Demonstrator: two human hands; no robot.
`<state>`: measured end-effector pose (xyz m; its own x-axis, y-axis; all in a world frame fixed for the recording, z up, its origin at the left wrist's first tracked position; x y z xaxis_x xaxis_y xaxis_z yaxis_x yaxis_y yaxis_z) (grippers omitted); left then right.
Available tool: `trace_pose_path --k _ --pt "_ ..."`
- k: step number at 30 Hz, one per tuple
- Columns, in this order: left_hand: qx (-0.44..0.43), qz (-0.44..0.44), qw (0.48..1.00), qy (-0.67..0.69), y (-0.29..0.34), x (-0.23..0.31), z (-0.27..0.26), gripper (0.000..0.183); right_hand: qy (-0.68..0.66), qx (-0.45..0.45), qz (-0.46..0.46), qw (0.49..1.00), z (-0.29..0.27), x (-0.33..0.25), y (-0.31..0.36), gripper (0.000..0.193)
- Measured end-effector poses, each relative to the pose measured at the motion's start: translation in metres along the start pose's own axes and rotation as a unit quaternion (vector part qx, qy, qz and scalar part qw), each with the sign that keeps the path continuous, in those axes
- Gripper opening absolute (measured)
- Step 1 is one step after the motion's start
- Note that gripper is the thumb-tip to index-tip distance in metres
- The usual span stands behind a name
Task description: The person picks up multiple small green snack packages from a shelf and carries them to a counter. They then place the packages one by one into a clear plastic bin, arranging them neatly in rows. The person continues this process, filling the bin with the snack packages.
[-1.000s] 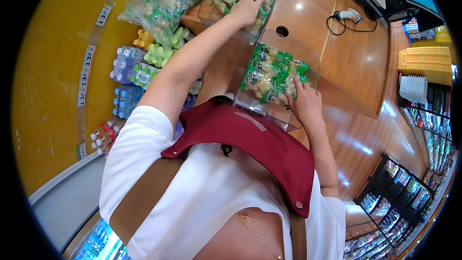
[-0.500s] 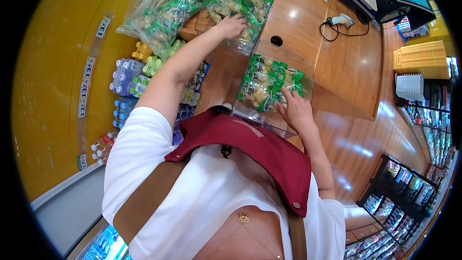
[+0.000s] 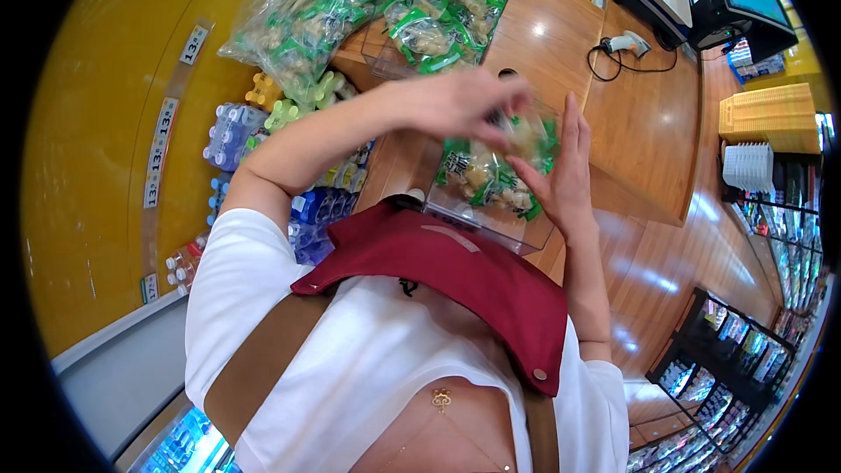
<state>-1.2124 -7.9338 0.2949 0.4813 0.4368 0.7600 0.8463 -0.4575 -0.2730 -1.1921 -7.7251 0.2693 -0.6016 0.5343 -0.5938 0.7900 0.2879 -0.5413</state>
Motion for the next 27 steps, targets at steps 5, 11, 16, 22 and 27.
trace_pose_path --k 5,11,16,22,27 --pt "-0.028 -0.138 0.973 0.182 -0.011 -0.032 0.014 0.039 -0.108 -0.260 0.230 0.932 -0.020 0.007 0.004 0.051" --pt "-0.057 -0.150 0.851 -0.500 -0.004 -0.192 -0.004 0.047 -0.302 -0.043 0.434 0.848 -0.043 0.052 0.037 0.035" --pt "-0.071 -0.173 0.853 -0.487 -0.009 -0.221 0.020 0.043 -0.333 0.076 0.464 0.818 -0.055 0.063 0.032 0.033" --pt "0.177 -0.197 0.889 -0.374 -0.001 -0.194 -0.040 0.043 -0.341 0.106 0.434 0.827 -0.070 0.062 0.032 0.032" --pt "0.167 -0.219 0.961 0.015 -0.016 -0.105 -0.065 0.044 -0.334 0.061 0.398 0.852 -0.067 0.072 0.040 0.028"
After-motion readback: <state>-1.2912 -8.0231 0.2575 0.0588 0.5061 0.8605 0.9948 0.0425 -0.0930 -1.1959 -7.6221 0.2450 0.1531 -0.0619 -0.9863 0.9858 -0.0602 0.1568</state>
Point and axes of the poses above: each hand's wrist, its own y-axis away from the middle knuckle, its own z-axis out of the palm, x = y × z, the point moved 1 cm from there along -y, towards the middle knuckle, and after that the axes turned 14 degrees about x, right-handed, at the moved point
